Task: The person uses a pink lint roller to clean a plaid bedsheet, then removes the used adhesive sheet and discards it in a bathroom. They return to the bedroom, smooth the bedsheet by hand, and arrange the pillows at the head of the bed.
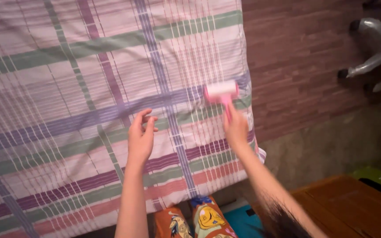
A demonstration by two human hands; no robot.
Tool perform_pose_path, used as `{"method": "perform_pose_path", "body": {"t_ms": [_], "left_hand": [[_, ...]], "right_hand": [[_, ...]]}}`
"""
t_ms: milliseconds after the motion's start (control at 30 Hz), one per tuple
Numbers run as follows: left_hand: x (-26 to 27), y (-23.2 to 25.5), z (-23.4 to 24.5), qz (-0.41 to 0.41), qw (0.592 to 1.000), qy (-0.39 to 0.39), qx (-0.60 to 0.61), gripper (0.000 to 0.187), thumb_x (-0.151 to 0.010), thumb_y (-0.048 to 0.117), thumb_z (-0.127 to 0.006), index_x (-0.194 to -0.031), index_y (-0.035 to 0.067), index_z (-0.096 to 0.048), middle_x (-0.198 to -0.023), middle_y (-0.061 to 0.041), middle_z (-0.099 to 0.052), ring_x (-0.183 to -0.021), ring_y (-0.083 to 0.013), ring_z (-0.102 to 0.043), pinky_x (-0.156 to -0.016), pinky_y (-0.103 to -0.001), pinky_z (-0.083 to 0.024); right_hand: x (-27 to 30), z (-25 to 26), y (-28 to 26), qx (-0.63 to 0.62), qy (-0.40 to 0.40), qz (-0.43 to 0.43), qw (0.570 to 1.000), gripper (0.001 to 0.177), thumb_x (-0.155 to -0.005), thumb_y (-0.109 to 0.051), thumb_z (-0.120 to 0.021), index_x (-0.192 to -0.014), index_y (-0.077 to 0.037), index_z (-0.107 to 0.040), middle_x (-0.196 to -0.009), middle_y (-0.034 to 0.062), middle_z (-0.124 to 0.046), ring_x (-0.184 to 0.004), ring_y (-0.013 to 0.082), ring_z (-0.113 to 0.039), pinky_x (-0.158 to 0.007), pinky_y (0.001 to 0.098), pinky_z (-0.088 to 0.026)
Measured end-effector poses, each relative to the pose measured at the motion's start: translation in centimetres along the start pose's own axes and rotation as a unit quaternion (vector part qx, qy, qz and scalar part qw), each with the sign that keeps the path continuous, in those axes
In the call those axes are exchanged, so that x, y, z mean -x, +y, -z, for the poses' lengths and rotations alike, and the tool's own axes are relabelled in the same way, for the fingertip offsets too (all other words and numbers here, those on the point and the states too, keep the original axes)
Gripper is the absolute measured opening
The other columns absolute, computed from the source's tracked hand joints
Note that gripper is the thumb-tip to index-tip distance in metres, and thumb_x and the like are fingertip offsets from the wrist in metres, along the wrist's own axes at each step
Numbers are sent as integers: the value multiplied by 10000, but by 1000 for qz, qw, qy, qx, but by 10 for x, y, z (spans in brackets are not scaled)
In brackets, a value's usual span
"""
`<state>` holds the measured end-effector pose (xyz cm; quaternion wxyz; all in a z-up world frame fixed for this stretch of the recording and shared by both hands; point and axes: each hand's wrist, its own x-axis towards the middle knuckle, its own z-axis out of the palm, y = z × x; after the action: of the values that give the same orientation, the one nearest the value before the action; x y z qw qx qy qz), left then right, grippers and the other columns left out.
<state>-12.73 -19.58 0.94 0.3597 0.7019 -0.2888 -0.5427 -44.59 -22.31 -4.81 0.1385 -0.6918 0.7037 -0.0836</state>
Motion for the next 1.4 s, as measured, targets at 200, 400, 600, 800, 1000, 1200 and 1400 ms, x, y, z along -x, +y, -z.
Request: {"method": "perform_pose_path", "body": {"t_ms": [200, 400, 600, 800, 1000, 1200, 1400], "left_hand": [[28, -6, 0, -8, 1000, -2, 1, 316, -1033, 136, -553, -1338, 72, -609, -1066, -149, -723, -763, -206, -715, -683, -304, -576], [70, 15, 8, 38, 999, -17, 1, 334, -1044, 166, -533, -1363, 80, -586, -1110, -144, -721, -814, -212, -705, -732, -334, -576], [91, -3, 17, 32, 999, -5, 26, 327, -1059, 141, -511, -1376, 81, -570, -1073, -128, -716, -779, -188, -695, -702, -289, -572], [93, -42, 25, 8, 999, 9, 41, 377, -1074, 133, -486, -1443, 60, -472, -1077, -132, -695, -787, -169, -677, -698, -262, -556], [104, -32, 35, -7, 999, 28, 40, 481, -1075, 129, -479, -1531, 79, -334, -1088, -142, -692, -782, -181, -688, -715, -270, -552], [108, -25, 47, 10, 998, 52, 31, 439, -1066, 97, -482, -1496, 81, -393, -1193, -146, -665, -807, -184, -703, -710, -290, -573], [112, -33, 64, 9, 996, 79, 43, 438, -1063, 92, -495, -1491, 85, -407, -1236, -160, -618, -784, -197, -705, -692, -302, -582]], "right_hand": [[-48, -23, -7, 0, 27, -5, 1000, 477, -970, -213, -677, -1443, -206, -610, -1004, 208, -744, -940, 402, -734, -763, 512, -582], [189, 3, 32, 15, -75, -43, 996, 503, -949, -167, -664, -1446, -146, -592, -1027, 174, -742, -945, 342, -731, -811, 452, -603], [254, 7, 71, 116, -164, -68, 977, 513, -956, -374, -621, -1464, -388, -546, -1002, 70, -727, -820, 341, -758, -701, 465, -640], [66, -39, 24, 22, -25, 76, 997, 457, -969, -207, -676, -1418, -149, -619, -1061, 176, -736, -975, 354, -734, -782, 473, -606], [-41, -29, -56, 23, -19, 35, 999, 478, -921, -232, -720, -1386, -180, -625, -907, 190, -733, -870, 391, -755, -707, 507, -619], [143, -10, -9, -33, -76, 18, 996, 460, -954, -184, -688, -1406, -128, -623, -978, 220, -725, -943, 403, -725, -780, 496, -587], [250, 35, 70, 55, -204, 10, 977, 567, -906, -268, -697, -1459, -331, -585, -1005, 150, -736, -931, 362, -741, -779, 465, -623]]}}
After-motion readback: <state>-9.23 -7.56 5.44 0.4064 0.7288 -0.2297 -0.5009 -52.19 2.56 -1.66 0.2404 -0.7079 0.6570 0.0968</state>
